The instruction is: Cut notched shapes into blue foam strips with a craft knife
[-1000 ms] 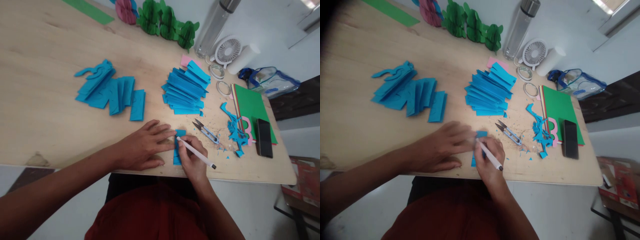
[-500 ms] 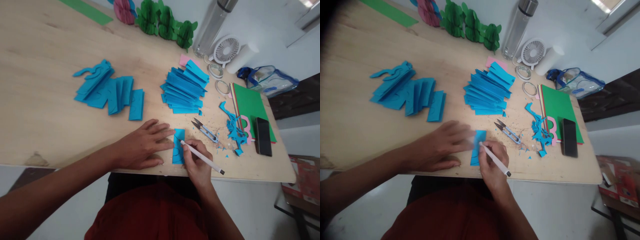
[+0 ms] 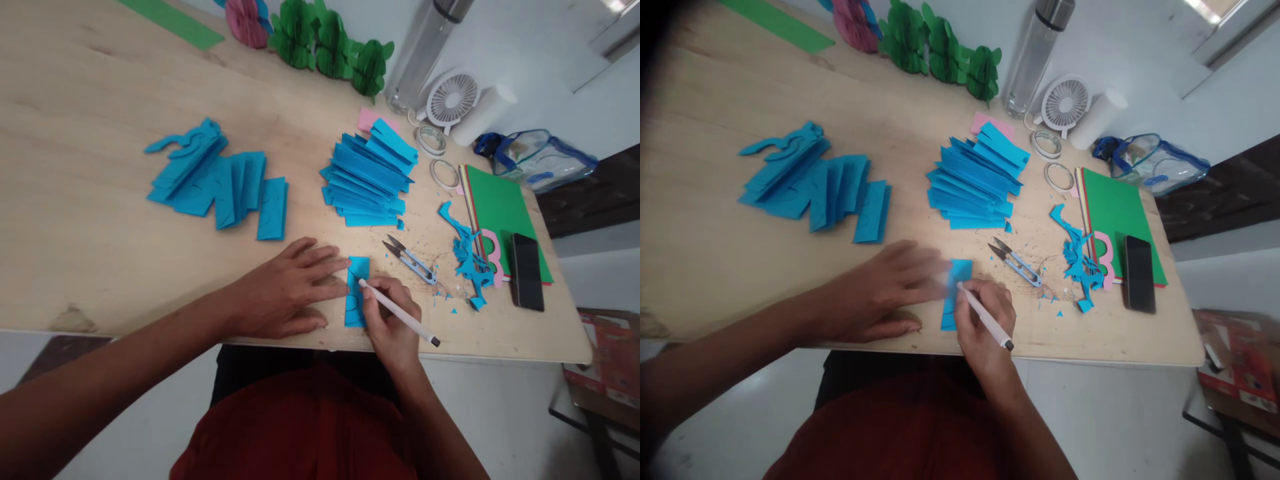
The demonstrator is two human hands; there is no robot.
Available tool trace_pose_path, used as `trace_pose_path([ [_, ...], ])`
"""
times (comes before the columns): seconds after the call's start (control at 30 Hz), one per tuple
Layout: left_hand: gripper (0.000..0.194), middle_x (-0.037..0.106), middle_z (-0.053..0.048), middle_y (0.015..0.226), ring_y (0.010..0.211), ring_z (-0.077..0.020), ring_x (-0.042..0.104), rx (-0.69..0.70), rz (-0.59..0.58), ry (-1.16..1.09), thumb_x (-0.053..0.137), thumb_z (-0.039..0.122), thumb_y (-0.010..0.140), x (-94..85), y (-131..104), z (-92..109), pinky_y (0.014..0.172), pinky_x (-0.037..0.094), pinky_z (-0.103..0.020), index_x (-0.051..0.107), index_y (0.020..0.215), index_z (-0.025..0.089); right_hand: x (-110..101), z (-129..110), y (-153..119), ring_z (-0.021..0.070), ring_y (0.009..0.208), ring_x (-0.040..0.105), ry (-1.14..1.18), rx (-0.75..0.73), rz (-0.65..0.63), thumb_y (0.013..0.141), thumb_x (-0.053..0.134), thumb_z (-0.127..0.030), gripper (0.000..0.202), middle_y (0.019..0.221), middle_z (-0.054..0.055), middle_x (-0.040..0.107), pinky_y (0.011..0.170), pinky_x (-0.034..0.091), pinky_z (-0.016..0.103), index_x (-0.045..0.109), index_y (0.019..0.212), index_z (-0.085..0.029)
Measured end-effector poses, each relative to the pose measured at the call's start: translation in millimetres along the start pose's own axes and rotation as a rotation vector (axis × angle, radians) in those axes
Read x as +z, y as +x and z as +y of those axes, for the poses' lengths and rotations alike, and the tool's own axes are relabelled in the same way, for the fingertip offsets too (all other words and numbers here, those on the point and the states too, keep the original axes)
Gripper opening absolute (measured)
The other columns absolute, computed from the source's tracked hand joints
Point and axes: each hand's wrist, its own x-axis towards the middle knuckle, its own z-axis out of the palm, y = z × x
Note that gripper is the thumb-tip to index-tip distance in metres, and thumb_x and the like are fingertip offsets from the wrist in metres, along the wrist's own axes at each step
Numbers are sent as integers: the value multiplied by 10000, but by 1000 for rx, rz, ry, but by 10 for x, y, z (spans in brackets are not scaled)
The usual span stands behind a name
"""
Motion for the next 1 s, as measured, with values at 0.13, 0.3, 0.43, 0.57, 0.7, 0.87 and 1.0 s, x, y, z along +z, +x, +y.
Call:
trace_pose_path([
  [0.13, 470, 499, -73, 1484, 1383, -314, 398, 14, 12, 5, 600, 467, 905, 6, -3, -6, 1161, 260, -488, 557, 1343, 299, -9, -2, -19, 187, 771, 666, -3, -8, 1, 917, 563, -257, 96, 816, 20, 729, 749, 484, 335, 650, 885, -228],
  [0.3, 473, 501, -72, 1479, 1381, -313, 395, 17, 11, 3, 598, 459, 905, 17, -7, -16, 1159, 256, -490, 551, 1350, 306, -4, 5, -36, 180, 754, 661, -3, -15, 9, 916, 564, -244, 87, 808, 17, 724, 748, 480, 329, 641, 880, -225],
  [0.43, 477, 502, -67, 1476, 1379, -311, 391, 19, 15, 3, 602, 463, 903, 16, -3, -10, 1162, 249, -490, 550, 1353, 314, 6, 11, -33, 177, 742, 653, 1, -19, 7, 919, 562, -242, 83, 801, 14, 721, 741, 472, 323, 635, 882, -225],
  [0.57, 487, 494, -72, 1483, 1381, -317, 386, 20, 18, -1, 605, 456, 900, 21, -6, -13, 1164, 246, -497, 546, 1361, 311, 7, 26, -39, 176, 747, 642, 2, -20, -3, 923, 561, -241, 77, 801, 9, 717, 748, 465, 325, 627, 886, -227],
  [0.7, 486, 460, -57, 1521, 1402, -322, 364, 40, 19, -8, 571, 468, 919, 45, -25, -40, 1168, 221, -520, 525, 1380, 321, 7, 36, -48, 180, 759, 639, -6, -9, -6, 918, 563, -240, 69, 809, 10, 717, 750, 463, 327, 625, 890, -229],
  [0.87, 463, 460, -42, 1530, 1415, -332, 355, 60, 8, -17, 544, 445, 929, 67, -43, -63, 1169, 196, -544, 531, 1374, 319, 6, 24, -46, 178, 750, 636, 8, 1, -9, 916, 563, -246, 74, 797, 8, 711, 746, 462, 329, 623, 874, -231],
  [1.0, 457, 461, -40, 1530, 1418, -325, 363, 48, 9, -14, 562, 457, 927, 60, -42, -56, 1172, 200, -531, 538, 1364, 327, -1, 30, -48, 189, 775, 653, 49, 49, -18, 910, 570, -260, 71, 814, 9, 719, 763, 470, 343, 629, 882, -235],
])
